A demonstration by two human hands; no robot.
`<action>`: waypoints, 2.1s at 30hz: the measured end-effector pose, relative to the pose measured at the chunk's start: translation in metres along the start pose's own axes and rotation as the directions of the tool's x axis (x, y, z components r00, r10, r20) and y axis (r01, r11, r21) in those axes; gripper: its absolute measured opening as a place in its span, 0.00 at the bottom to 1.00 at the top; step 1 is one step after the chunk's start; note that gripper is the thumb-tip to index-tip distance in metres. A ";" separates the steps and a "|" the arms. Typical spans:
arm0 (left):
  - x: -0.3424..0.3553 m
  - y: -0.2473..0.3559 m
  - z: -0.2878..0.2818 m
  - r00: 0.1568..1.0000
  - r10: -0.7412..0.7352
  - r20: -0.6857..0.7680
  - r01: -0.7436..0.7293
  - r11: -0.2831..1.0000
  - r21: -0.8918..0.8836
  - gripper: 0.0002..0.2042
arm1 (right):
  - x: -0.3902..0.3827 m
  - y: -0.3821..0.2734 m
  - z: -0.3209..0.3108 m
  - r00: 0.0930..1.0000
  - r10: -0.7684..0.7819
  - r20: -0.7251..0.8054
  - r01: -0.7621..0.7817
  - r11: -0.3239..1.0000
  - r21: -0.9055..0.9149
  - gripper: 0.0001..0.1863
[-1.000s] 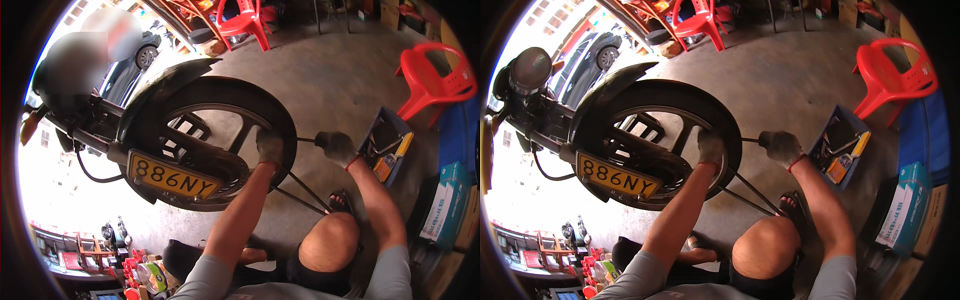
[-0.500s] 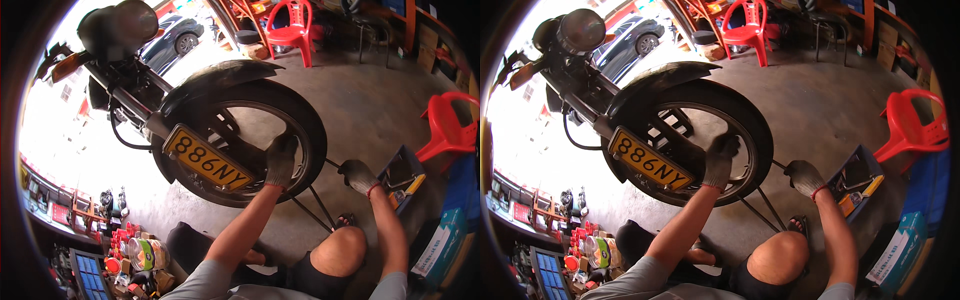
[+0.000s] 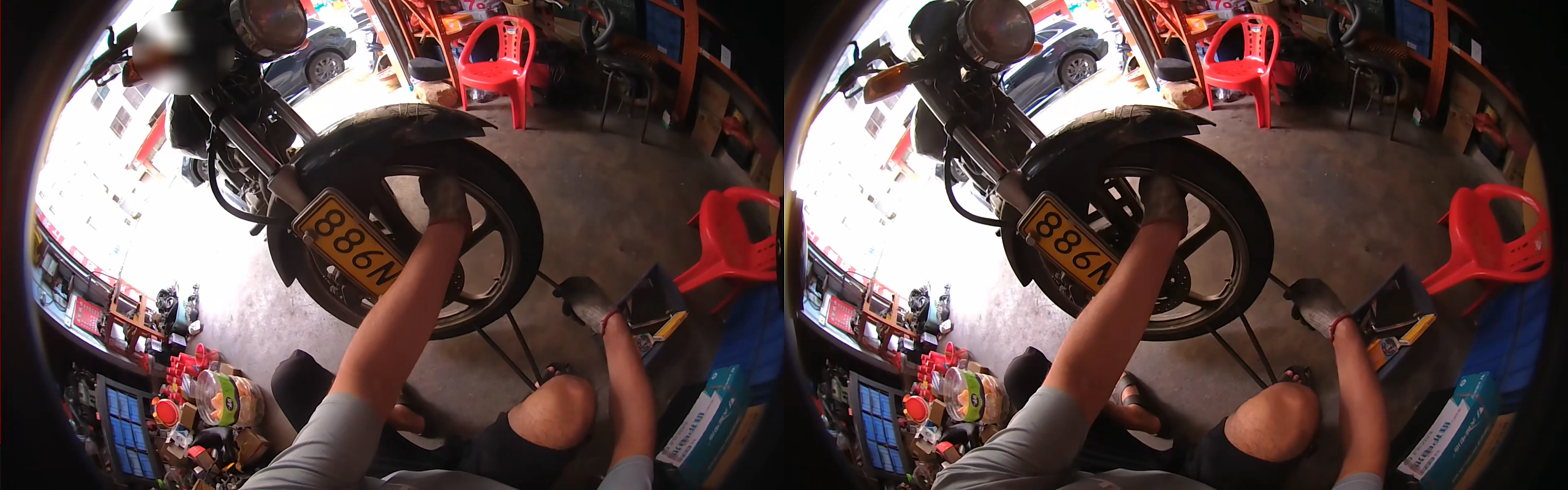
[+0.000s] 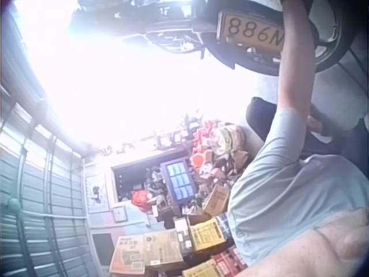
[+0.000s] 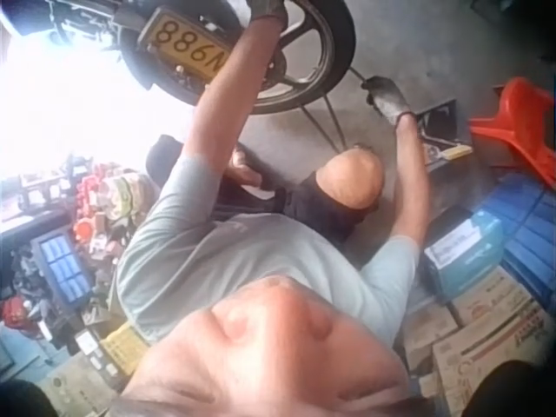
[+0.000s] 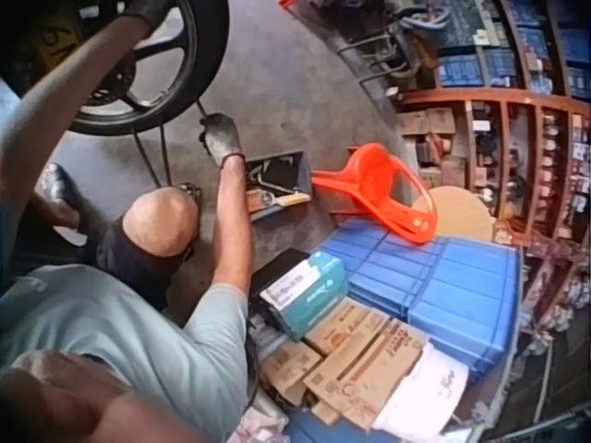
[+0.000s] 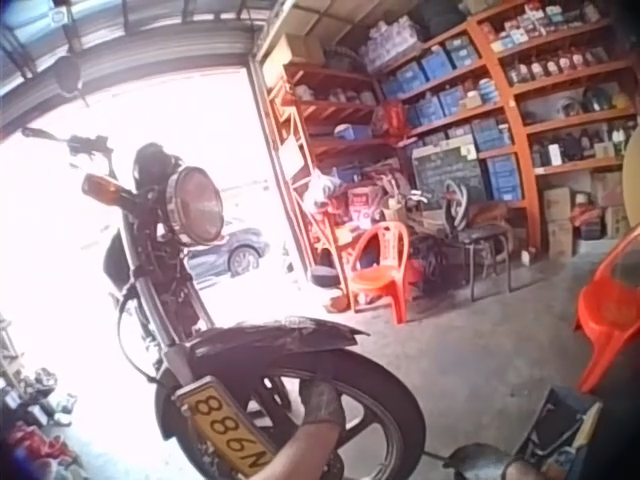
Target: Replacing or repairing a motorcycle tire using tire irons to pry the tire from the rim.
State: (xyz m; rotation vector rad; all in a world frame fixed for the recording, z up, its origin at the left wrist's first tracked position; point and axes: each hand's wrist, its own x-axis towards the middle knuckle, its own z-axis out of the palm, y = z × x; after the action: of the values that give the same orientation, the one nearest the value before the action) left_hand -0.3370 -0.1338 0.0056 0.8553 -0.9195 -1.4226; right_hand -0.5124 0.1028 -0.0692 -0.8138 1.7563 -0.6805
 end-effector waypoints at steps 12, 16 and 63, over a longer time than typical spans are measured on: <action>0.054 -0.050 -0.034 0.712 0.613 0.342 -0.571 0.222 0.790 0.15 | -0.008 0.004 0.022 0.871 -0.205 0.447 -0.304 0.489 0.817 0.16; 0.031 -0.039 -0.024 0.903 0.365 0.228 -0.406 0.550 0.730 0.09 | -0.010 0.014 0.023 0.864 -0.294 0.408 -0.364 0.195 0.911 0.15; -0.004 0.046 -0.434 0.974 0.196 0.115 -0.227 0.861 0.456 0.24 | -0.037 -0.031 0.047 0.997 0.072 -0.030 -0.018 0.582 0.813 0.18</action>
State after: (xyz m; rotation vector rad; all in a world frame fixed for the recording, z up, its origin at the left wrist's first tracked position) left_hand 0.0761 -0.1531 -0.1355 1.0280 -1.3973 -1.0529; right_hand -0.4532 0.1104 -0.0390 -0.0880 1.2640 -1.3511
